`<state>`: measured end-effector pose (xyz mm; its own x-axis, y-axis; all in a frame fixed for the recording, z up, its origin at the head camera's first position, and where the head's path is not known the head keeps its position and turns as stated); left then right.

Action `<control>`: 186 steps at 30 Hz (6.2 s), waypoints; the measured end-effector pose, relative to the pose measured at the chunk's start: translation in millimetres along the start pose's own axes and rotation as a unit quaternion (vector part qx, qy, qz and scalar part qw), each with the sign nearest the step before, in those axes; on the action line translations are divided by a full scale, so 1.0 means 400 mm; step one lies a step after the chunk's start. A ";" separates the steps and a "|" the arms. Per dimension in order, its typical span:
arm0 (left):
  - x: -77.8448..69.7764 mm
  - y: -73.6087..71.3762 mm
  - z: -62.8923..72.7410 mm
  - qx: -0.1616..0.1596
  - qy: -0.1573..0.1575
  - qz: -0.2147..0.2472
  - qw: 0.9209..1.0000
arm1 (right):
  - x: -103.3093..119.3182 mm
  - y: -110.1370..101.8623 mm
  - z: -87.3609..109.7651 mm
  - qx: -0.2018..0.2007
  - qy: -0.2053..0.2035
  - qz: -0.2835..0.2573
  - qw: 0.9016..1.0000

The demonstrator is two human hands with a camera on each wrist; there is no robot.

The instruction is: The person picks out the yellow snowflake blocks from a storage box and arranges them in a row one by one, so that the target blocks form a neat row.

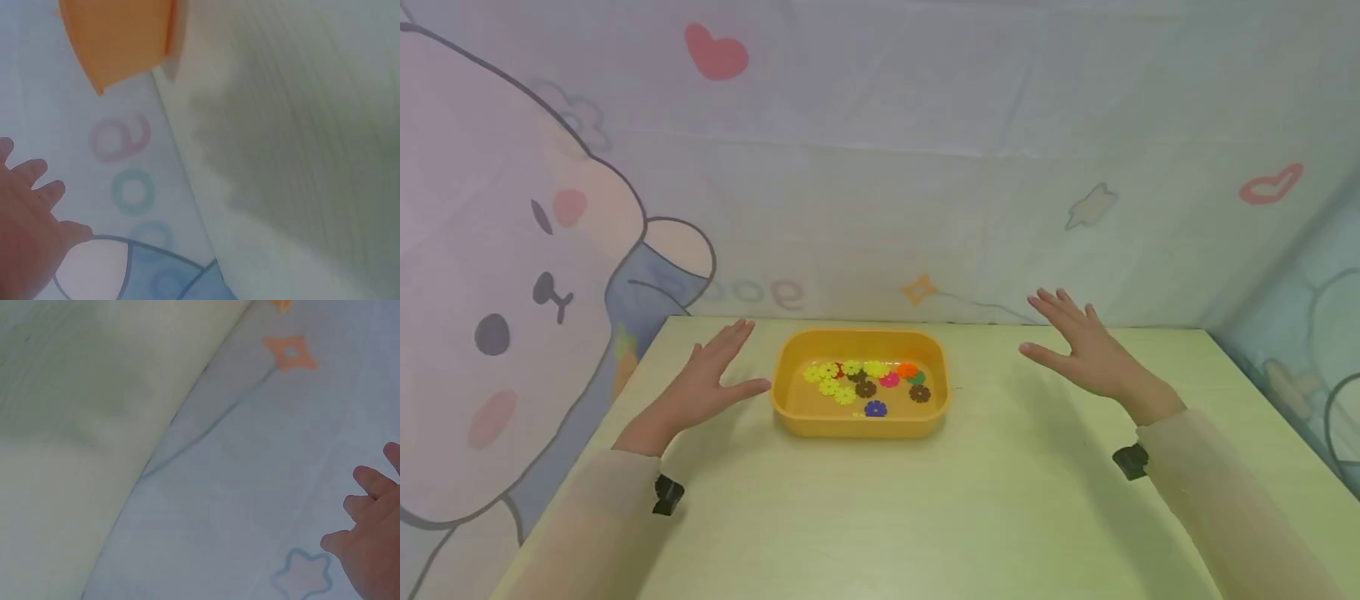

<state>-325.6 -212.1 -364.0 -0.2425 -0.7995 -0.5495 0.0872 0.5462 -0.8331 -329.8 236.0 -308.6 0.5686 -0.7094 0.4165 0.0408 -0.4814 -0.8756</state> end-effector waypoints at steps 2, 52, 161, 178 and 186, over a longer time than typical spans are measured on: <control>-0.012 0.008 -0.003 0.004 0.004 0.031 0.999 | 0.034 0.004 -0.029 -0.009 -0.013 -0.028 0.999; 0.010 0.185 -0.066 0.080 -0.075 0.181 0.977 | 0.147 0.447 -0.303 0.037 0.101 -0.246 0.963; 0.031 0.206 -0.032 0.092 -0.097 0.296 0.946 | 0.147 0.292 -0.292 -0.025 0.041 -0.118 0.992; 0.040 0.209 -0.031 0.092 -0.108 0.296 0.945 | 0.026 0.158 -0.215 -0.045 0.058 -0.090 0.993; 0.041 0.212 -0.032 0.094 -0.112 0.295 0.944 | -0.056 0.192 -0.177 -0.042 0.092 -0.078 0.992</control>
<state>-334.5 -175.5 -442.9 0.1117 -0.4140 -0.9034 0.3189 0.8759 -0.3619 -397.7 178.6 -367.7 0.4016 -0.7003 0.5901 0.0446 -0.6286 -0.7764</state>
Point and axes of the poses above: each hand's wrist, its own z-axis away from the middle knuckle, its own y-axis out of the palm, x = y × z, the point moved 9 cm from there along -z, towards the middle knuckle, and after that the axes turned 8 degrees about -y, right-handed, at the moved point
